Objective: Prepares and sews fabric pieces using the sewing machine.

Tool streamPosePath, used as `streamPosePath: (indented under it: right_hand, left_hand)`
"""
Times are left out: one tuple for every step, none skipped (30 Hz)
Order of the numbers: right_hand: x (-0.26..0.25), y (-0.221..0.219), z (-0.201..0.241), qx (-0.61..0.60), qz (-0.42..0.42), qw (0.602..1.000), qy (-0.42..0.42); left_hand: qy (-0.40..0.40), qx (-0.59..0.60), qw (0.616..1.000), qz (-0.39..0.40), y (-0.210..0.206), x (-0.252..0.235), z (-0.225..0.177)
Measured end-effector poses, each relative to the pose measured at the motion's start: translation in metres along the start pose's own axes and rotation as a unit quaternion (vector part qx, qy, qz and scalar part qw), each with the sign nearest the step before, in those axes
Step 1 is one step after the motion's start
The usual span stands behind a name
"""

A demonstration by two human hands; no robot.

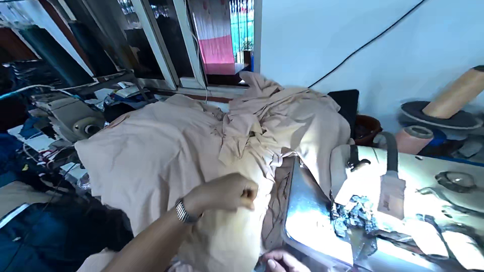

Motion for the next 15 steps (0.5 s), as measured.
streamPosePath:
  right_hand:
    - [0.0,0.0,0.002,0.008,-0.003,1.0,0.003]
    - [0.0,0.001,0.003,0.013,-0.004,1.0,0.007]
    - [0.0,0.001,0.004,0.019,-0.003,1.0,0.012]
    - [-0.001,0.001,0.005,0.024,-0.004,1.0,0.018]
    - [-0.001,0.001,0.004,0.028,-0.006,0.999,0.023]
    - [-0.002,0.0,0.004,0.032,-0.008,0.999,0.028]
    - [-0.003,0.0,0.003,0.037,-0.012,0.999,0.034]
    - [-0.003,0.0,0.002,0.043,-0.017,0.998,0.045]
    - [-0.004,0.0,0.001,0.05,-0.022,0.997,0.054]
    - [-0.004,0.0,0.0,0.057,-0.029,0.996,0.063]
    - [-0.004,0.0,-0.001,0.064,-0.036,0.995,0.072]
    - [-0.004,0.0,-0.001,0.069,-0.042,0.994,0.079]
    - [-0.003,0.0,-0.002,0.073,-0.046,0.993,0.083]
    - [-0.002,0.0,-0.002,0.077,-0.049,0.992,0.086]
    - [-0.002,0.001,-0.002,0.082,-0.051,0.992,0.086]
  left_hand:
    - [0.004,0.021,1.0,0.012,-0.018,0.021,0.005]
    - [0.005,0.023,1.0,0.014,-0.035,0.041,0.007]
    - [0.005,0.011,1.0,0.008,-0.05,0.056,0.009]
    - [0.001,-0.015,1.0,-0.007,-0.065,0.068,0.011]
    - [-0.003,-0.047,0.999,-0.025,-0.078,0.076,0.013]
    - [-0.007,-0.084,0.995,-0.05,-0.09,0.082,0.015]
    - [-0.02,-0.121,0.989,-0.084,-0.098,0.085,0.018]
    - [-0.031,-0.142,0.982,-0.116,-0.104,0.087,0.021]
    - [-0.042,-0.135,0.98,-0.14,-0.106,0.089,0.024]
    - [-0.047,-0.107,0.982,-0.15,-0.104,0.09,0.028]
    - [-0.057,-0.069,0.984,-0.153,-0.101,0.09,0.032]
    - [-0.068,-0.027,0.986,-0.147,-0.096,0.091,0.036]
    - [-0.077,0.02,0.988,-0.136,-0.091,0.091,0.04]
    - [-0.081,0.07,0.986,-0.124,-0.086,0.092,0.044]
    - [-0.085,0.122,0.982,-0.117,-0.08,0.092,0.048]
Point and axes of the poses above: each hand's wrist, its own x-axis away from the middle knuckle, its own y-axis out of the back of the hand, z = x × y, the point moved 7 cm from there along -x, towards the middle knuckle, and after that the axes turned 15 degrees about x, right-handed, at the moved point
